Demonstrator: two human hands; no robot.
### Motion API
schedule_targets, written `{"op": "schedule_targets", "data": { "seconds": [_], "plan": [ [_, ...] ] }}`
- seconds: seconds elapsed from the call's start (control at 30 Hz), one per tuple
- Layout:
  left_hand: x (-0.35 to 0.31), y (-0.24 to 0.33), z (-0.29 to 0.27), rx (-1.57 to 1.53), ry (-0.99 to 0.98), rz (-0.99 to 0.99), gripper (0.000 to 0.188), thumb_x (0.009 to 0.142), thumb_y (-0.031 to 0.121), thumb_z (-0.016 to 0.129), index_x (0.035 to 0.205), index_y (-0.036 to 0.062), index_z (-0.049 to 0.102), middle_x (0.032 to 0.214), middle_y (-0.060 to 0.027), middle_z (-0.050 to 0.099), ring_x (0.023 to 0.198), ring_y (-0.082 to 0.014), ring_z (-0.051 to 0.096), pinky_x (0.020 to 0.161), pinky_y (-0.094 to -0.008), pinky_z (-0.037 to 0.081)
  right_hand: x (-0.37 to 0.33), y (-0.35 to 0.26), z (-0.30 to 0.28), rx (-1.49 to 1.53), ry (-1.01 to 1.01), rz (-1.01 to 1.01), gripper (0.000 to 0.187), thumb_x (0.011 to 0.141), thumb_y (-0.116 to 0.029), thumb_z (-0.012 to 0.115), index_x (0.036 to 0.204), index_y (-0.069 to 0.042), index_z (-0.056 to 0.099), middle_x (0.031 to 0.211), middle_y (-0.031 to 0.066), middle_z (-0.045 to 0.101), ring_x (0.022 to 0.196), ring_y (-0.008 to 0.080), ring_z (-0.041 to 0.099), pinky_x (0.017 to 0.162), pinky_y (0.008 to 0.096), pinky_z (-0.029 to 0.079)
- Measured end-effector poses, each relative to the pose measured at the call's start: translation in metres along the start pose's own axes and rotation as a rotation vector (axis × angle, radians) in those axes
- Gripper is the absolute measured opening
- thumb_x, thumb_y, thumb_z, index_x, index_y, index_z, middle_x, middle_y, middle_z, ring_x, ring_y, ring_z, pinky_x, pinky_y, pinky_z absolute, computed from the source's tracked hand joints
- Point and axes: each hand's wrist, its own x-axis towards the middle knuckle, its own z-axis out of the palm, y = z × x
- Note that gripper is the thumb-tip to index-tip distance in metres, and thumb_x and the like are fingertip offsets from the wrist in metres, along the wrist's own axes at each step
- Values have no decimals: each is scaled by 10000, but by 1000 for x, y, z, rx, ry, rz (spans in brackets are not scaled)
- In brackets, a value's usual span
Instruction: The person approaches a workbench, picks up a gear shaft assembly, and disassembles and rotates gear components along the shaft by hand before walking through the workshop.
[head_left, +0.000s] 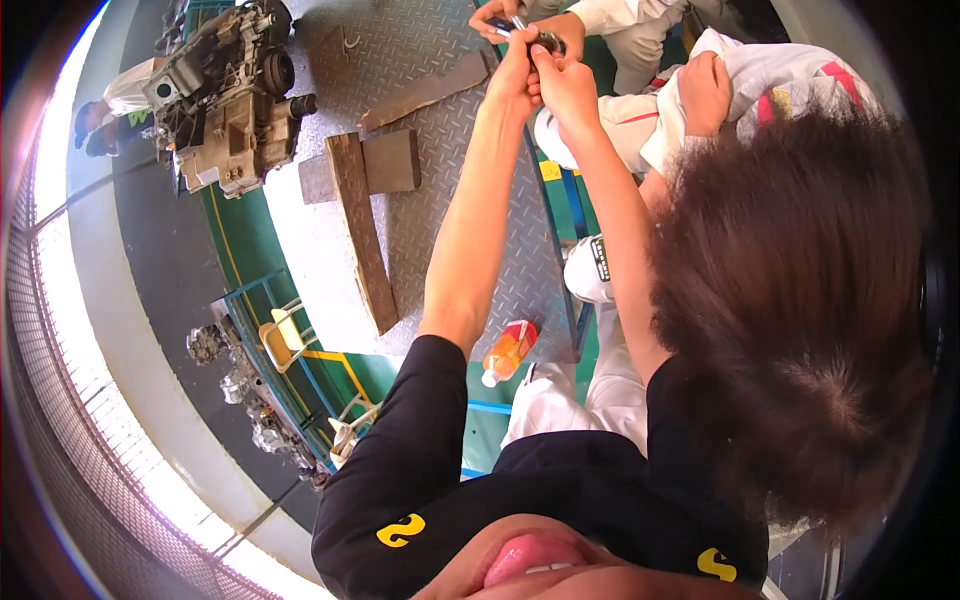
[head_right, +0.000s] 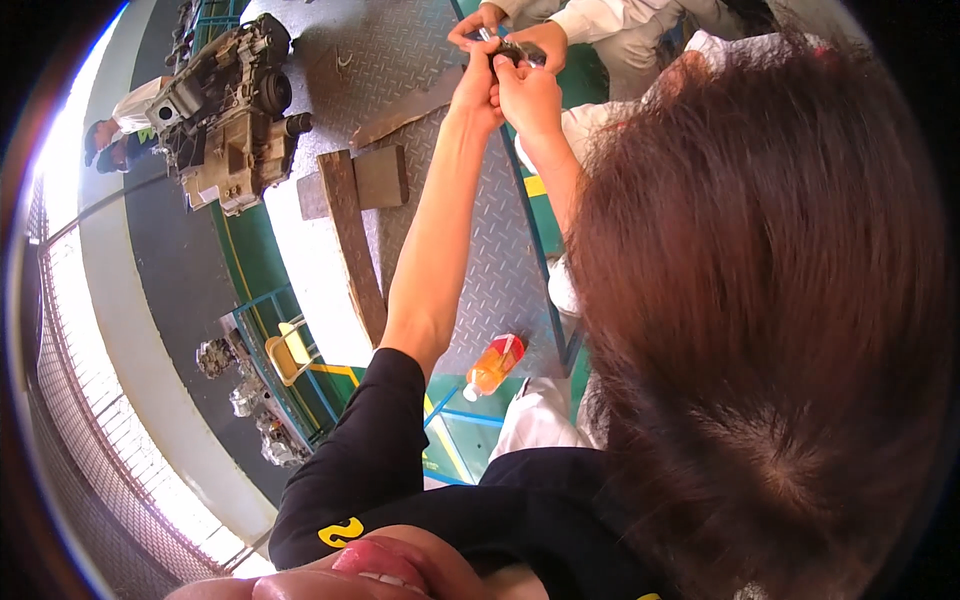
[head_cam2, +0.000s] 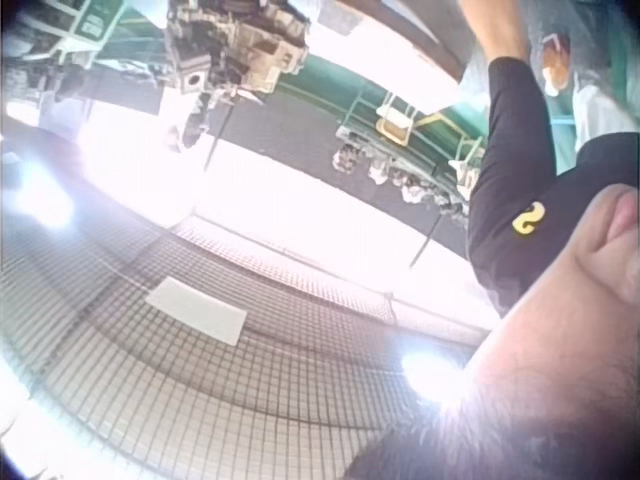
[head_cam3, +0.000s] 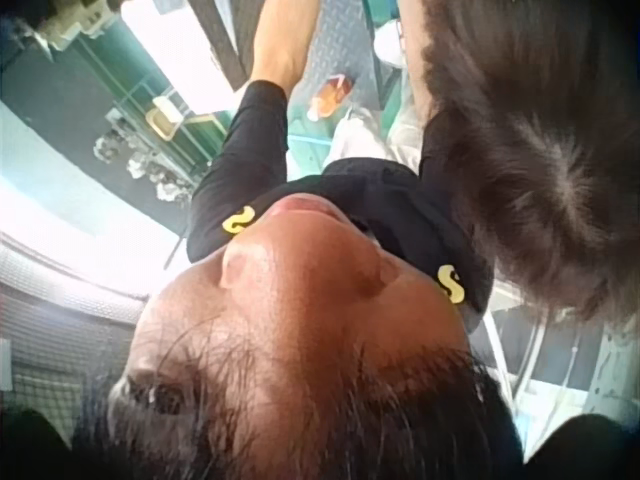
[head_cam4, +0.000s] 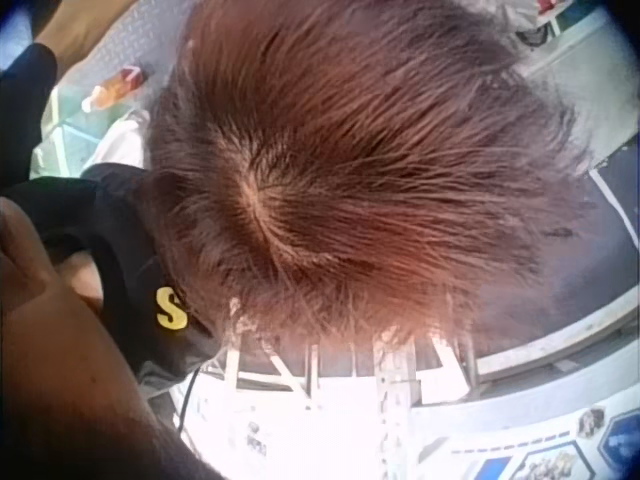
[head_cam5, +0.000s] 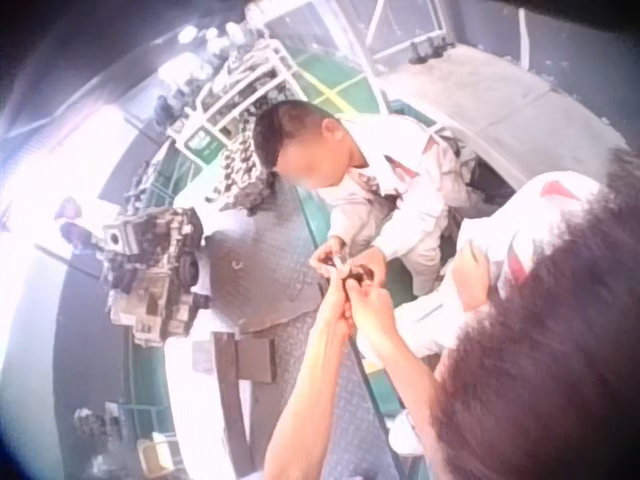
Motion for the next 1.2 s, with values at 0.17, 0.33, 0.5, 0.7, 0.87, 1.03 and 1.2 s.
{"op": "schedule_targets", "data": {
  "seconds": [0.17,0.33,0.5,0.7,0.87,1.03,1.2],
  "plan": [
    [-5,-17,10,-104,40,130,509,874,511,492,788,16,567,733,-136,618,707,-258,615,682,-368,518,-33,-2,-17,20,-50,106,445,932,-349,584,641,-12,580,552,19,542,456,83,489,455,236,384],
    [16,-6,-21,-189,29,38,495,888,442,497,997,-40,519,855,-152,616,796,-333,668,791,-419,542,-40,-3,-8,-53,-50,58,436,929,-342,581,658,-1,590,550,27,549,481,101,514,468,260,387],
    [43,-7,7,-45,52,364,396,930,433,489,819,56,540,727,-75,552,701,-221,566,635,-326,497,-7,-20,-10,-441,132,-207,391,906,-383,518,810,-44,689,706,158,664,772,370,649,728,430,501],
    [49,22,13,-76,-144,144,356,917,406,557,787,76,540,755,-66,572,660,-196,570,582,-327,500,19,3,-7,-287,186,-298,471,912,-385,573,636,-6,616,510,60,577,475,117,568,481,262,432],
    [43,52,26,-42,-49,80,328,884,409,567,829,85,564,770,-82,587,672,-212,594,633,-328,525,16,-16,-3,-388,176,-332,464,905,-424,536,739,-5,648,578,116,637,579,228,659,588,333,494],
    [91,79,5,-57,-172,281,332,895,414,560,902,82,560,798,-73,577,739,-206,577,721,-340,511,55,-63,21,-341,241,-386,474,897,-468,519,831,-13,635,743,195,666,786,392,650,687,440,499],
    [79,73,8,-45,-104,221,335,895,416,561,913,81,560,813,-71,577,750,-203,575,726,-338,509,14,-66,0,-376,282,-447,440,910,-378,509,924,25,683,801,306,634,783,431,649,717,537,484]
  ]
}}
